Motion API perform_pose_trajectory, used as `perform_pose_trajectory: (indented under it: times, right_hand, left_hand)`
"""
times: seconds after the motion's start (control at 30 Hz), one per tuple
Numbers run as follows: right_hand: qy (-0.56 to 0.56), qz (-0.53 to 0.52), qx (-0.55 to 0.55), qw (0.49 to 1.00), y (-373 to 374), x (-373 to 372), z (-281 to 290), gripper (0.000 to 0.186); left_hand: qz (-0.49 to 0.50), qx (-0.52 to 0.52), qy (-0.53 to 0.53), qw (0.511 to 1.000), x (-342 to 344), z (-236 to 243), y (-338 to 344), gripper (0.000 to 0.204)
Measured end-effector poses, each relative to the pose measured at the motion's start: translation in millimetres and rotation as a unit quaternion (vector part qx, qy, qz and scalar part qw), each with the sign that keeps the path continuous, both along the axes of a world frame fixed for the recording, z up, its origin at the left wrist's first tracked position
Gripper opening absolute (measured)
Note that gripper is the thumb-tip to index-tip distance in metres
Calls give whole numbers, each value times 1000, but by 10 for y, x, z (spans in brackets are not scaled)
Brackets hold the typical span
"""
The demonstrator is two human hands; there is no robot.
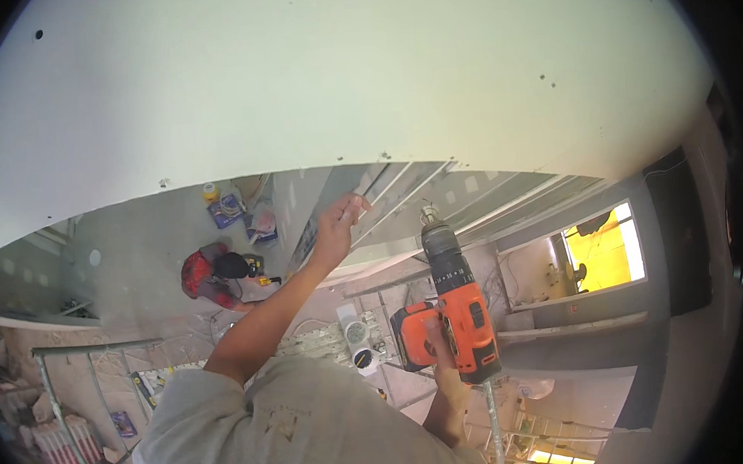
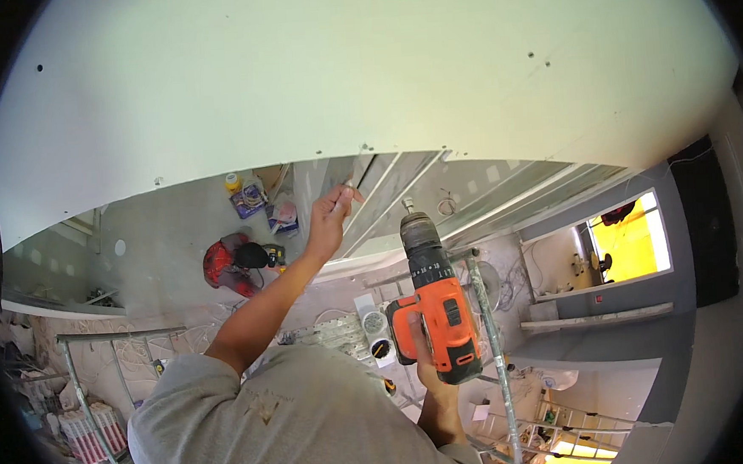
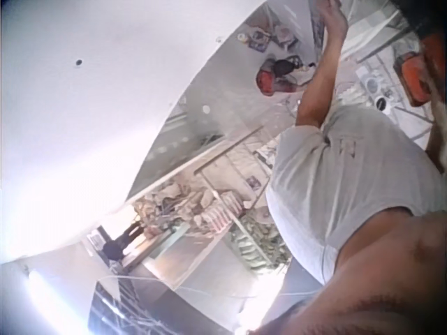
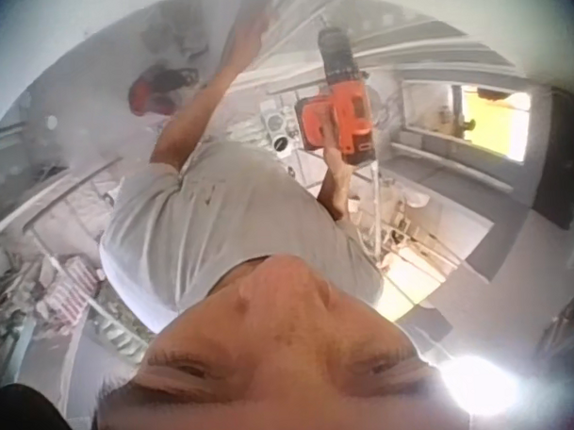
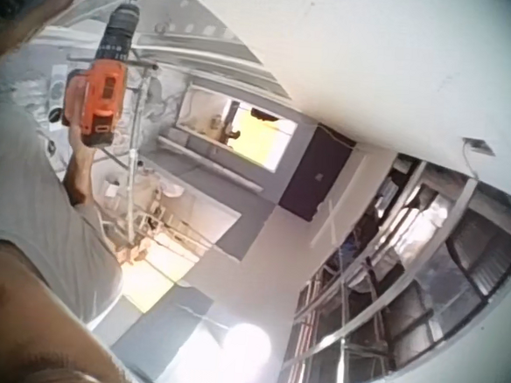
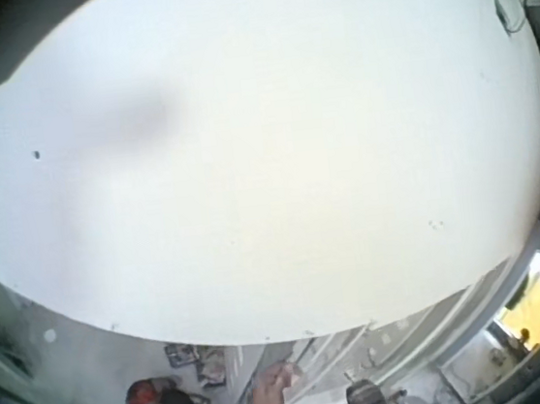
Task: The person aligns metal framing studs against the ceiling structure, drives screws into the frame using a power drill, and holds and positions the metal studs by hand.
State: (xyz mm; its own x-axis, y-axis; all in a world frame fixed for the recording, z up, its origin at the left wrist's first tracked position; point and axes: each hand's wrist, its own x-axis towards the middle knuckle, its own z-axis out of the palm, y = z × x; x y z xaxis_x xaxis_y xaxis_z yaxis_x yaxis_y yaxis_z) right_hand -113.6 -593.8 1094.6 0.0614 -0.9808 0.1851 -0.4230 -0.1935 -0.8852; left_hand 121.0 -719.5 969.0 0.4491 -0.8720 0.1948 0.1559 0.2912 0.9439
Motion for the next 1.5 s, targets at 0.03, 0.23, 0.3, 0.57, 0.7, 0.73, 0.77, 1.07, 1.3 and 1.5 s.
perform_pose_trajectory:
  times: [0.03,0.23,0.3,0.57,0.7,0.73,0.77,1.07,1.3,1.5]
  right_hand:
    - [-6,-1,1,1000,25,-61,-53,22]
    - [-27,23,9,999,69,-361,-483,22]
    - [-7,51,15,999,92,-433,-471,20]
    - [-33,78,11,996,208,-818,-654,17]
    - [-1,70,44,997,219,-1064,-648,23]
    - [-4,74,44,996,202,-1131,-667,23]
    - [4,93,10,996,192,-1214,-688,24]
    - [-75,112,28,991,31,-1067,-474,30]
    - [-20,157,-73,985,-119,-382,-190,28]
    - [-126,136,-6,983,-262,244,-60,23]
  left_hand:
    - [-1,1,-6,1000,-7,-22,-1,38]
    - [-10,9,16,1000,23,-120,-63,36]
    - [-3,8,37,999,-12,-43,-59,34]
    - [54,30,43,997,-89,66,-8,34]
    - [82,16,-6,997,-101,-6,-20,35]
    - [85,16,-9,996,-85,-50,2,35]
    - [122,15,-79,989,-88,-90,34,30]
    - [173,-144,-31,974,-66,413,98,26]
    - [136,-123,53,982,11,592,24,17]
    - [130,-99,106,981,-53,643,-98,16]
